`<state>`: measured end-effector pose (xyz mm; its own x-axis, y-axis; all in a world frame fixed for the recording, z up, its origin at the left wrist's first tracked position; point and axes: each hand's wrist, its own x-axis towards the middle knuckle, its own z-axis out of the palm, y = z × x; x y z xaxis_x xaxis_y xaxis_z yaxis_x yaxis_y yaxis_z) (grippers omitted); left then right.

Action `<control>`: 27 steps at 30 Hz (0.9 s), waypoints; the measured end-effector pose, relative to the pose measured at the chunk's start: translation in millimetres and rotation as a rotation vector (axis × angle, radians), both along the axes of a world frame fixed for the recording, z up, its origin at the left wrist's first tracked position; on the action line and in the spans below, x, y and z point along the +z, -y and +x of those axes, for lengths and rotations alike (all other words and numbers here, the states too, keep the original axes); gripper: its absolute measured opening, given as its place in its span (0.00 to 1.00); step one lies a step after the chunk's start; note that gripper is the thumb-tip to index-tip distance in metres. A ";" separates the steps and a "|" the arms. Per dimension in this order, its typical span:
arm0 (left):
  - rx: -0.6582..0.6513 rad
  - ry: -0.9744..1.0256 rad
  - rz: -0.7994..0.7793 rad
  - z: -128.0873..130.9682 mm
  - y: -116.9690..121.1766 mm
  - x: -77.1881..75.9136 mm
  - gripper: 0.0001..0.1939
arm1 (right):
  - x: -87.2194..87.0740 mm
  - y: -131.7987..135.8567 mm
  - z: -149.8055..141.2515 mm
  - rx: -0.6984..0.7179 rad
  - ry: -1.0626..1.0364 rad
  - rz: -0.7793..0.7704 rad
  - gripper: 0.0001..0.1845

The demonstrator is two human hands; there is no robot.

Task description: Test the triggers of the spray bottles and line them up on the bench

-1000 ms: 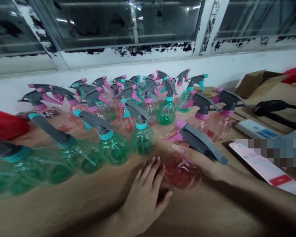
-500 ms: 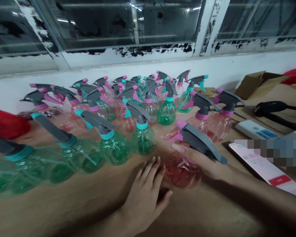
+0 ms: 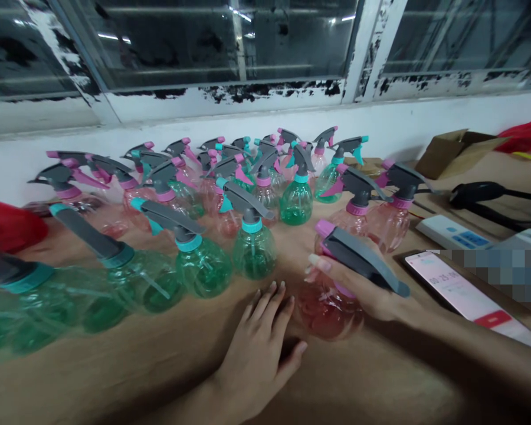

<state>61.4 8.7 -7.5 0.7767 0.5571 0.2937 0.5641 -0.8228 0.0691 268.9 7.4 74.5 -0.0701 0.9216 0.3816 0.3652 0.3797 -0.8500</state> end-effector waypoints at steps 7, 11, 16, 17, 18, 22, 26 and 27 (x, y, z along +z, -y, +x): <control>-0.001 -0.003 0.023 -0.7 0.1 -0.7 0.26 | -8.8 -2.5 3.5 0.117 -0.115 -0.092 0.10; 0.005 -0.030 0.031 -0.2 0.0 0.2 0.26 | -25.5 -3.9 7.4 0.132 -0.207 -0.113 0.11; 0.004 -0.017 0.024 0.8 -0.5 0.0 0.25 | -31.3 -3.8 8.3 0.144 -0.220 -0.142 0.11; 0.006 -0.008 0.025 0.9 -0.5 -0.4 0.25 | -29.0 -3.6 7.5 0.151 -0.220 -0.140 0.11; 0.007 -0.002 0.027 0.9 -0.4 -0.7 0.25 | -25.8 -3.3 6.5 0.154 -0.219 -0.137 0.12; 0.006 -0.012 0.033 0.7 -0.2 -1.1 0.25 | -12.3 -1.5 2.1 0.126 -0.176 -0.123 0.13; 0.013 -0.032 0.031 0.7 -0.1 -0.4 0.25 | -7.1 -1.1 0.7 0.098 -0.159 -0.093 0.12; 0.013 -0.031 0.032 0.7 -0.2 -0.4 0.25 | -7.6 -1.4 1.0 0.102 -0.154 -0.094 0.12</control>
<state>62.1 8.9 -7.9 0.7785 0.5583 0.2869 0.5764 -0.8168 0.0252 269.9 8.8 67.0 -0.1127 0.9447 0.3081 0.1915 0.3249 -0.9262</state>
